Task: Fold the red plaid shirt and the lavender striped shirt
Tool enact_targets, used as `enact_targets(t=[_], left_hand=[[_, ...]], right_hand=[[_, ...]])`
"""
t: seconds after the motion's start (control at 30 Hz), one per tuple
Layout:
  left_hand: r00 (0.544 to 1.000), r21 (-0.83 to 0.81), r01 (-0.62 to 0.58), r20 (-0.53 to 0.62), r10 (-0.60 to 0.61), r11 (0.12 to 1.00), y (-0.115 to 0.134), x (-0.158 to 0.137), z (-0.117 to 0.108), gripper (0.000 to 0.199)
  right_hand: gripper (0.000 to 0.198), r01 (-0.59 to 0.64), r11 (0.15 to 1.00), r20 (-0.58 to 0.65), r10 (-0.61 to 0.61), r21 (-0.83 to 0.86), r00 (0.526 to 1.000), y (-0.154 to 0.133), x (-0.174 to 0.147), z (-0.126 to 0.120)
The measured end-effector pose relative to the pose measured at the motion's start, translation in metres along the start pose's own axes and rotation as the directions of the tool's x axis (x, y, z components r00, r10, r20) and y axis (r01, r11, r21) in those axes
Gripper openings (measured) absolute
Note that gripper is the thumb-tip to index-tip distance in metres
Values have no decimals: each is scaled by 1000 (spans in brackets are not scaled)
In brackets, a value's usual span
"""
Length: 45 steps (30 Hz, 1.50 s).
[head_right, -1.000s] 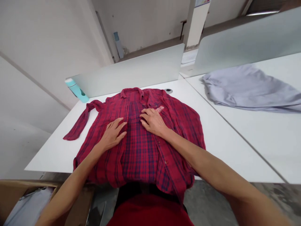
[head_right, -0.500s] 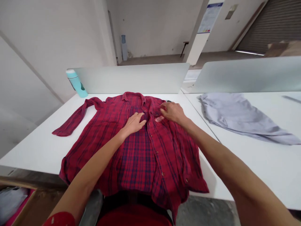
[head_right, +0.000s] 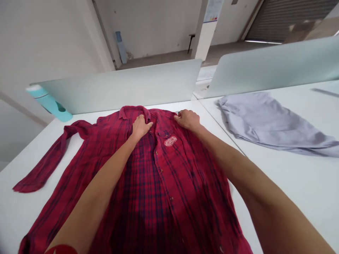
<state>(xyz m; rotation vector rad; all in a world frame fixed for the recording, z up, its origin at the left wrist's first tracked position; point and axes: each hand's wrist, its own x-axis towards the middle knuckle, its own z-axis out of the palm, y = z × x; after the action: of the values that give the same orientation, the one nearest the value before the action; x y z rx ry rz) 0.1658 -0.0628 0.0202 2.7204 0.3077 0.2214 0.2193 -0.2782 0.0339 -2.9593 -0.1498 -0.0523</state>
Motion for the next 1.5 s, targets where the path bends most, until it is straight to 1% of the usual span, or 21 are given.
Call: enact_targets(t=[0.1, 0.17, 0.23, 0.27, 0.3, 0.33, 0.4, 0.47, 0.57, 0.67, 0.73, 0.87, 0.97, 1.07, 1.1, 1.13, 1.23, 1.3, 1.33, 1.4, 1.5], left_hand=[[1000, 23, -4, -5, 4, 1000, 2, 20, 5, 46], [1000, 17, -3, -10, 3, 1000, -1, 33, 8, 31], [999, -47, 17, -32, -19, 999, -9, 44, 10, 14], [998, -109, 36, -56, -43, 993, -14, 49, 11, 10], [993, -191, 58, -86, -76, 980, -20, 54, 12, 13], [986, -286, 75, -122, -114, 955, -25, 58, 12, 19], [966, -482, 68, -187, -178, 874, -34, 65, 14, 29], [954, -627, 27, -215, -207, 778, -37, 71, 16, 31], [967, -736, -25, -191, -171, 677, -32, 78, 21, 24], [989, -799, -40, -117, -91, 599, -23, 82, 28, 17], [995, -805, -7, -65, -77, 593, -20, 83, 33, 13], [990, -761, 83, -11, -141, 644, -23, 88, 38, 10], [988, -750, 118, 20, -156, 651, -24, 89, 38, 13], [989, -755, 121, 35, -145, 644, -22, 89, 37, 17], [988, -779, 132, 52, -146, 613, -22, 89, 36, 21], [985, -816, 154, 82, -151, 557, -22, 90, 35, 26], [960, -914, 260, 211, -185, 310, -24, 93, 32, 36], [946, -936, 295, 257, -197, 195, -26, 95, 30, 32], [944, -941, 297, 264, -197, 161, -27, 96, 29, 29], [948, -949, 289, 265, -177, 127, -27, 95, 29, 21], [957, -952, 268, 246, -155, 146, -26, 93, 31, 18]], right_hand=[[57, 1, 999, 11, 0, -41, 1000, -6, 8, 9], [51, 6, 997, 17, -5, -79, 1000, -5, 12, 14], [43, -1, 996, 13, 2, -91, 1000, 0, 14, 16], [42, -12, 997, 3, 12, -82, 1000, 4, 16, 16], [41, -25, 998, -11, 25, -61, 1000, 8, 17, 16], [41, -43, 999, -27, 42, -30, 999, 12, 19, 14], [41, -83, 995, -60, 86, 48, 994, 18, 24, 8], [39, -115, 985, -80, 126, 130, 989, 22, 29, -1], [37, -116, 970, -104, 141, 213, 985, 21, 37, -11], [38, -135, 969, -133, 165, 209, 977, 18, 40, -10], [37, -155, 977, -113, 172, 144, 979, 19, 38, -4], [36, -182, 983, -60, 184, 34, 981, 28, 32, 2], [37, -197, 980, -71, 198, 20, 978, 34, 28, -6], [36, -154, 987, -70, 157, 37, 985, 31, 28, -15], [36, -131, 990, -73, 134, 53, 988, 28, 29, -16], [36, -107, 992, -73, 112, 69, 991, 24, 29, -16], [39, -46, 996, -41, 49, 81, 998, 14, 31, -6], [41, -22, 999, -16, 22, 44, 1000, 9, 31, 4], [42, -7, 1000, -11, 7, 23, 1000, 9, 31, 9], [42, 26, 1000, -20, -26, -11, 999, 9, 30, 17], [43, 48, 999, -28, -48, -26, 998, 13, 28, 21]])
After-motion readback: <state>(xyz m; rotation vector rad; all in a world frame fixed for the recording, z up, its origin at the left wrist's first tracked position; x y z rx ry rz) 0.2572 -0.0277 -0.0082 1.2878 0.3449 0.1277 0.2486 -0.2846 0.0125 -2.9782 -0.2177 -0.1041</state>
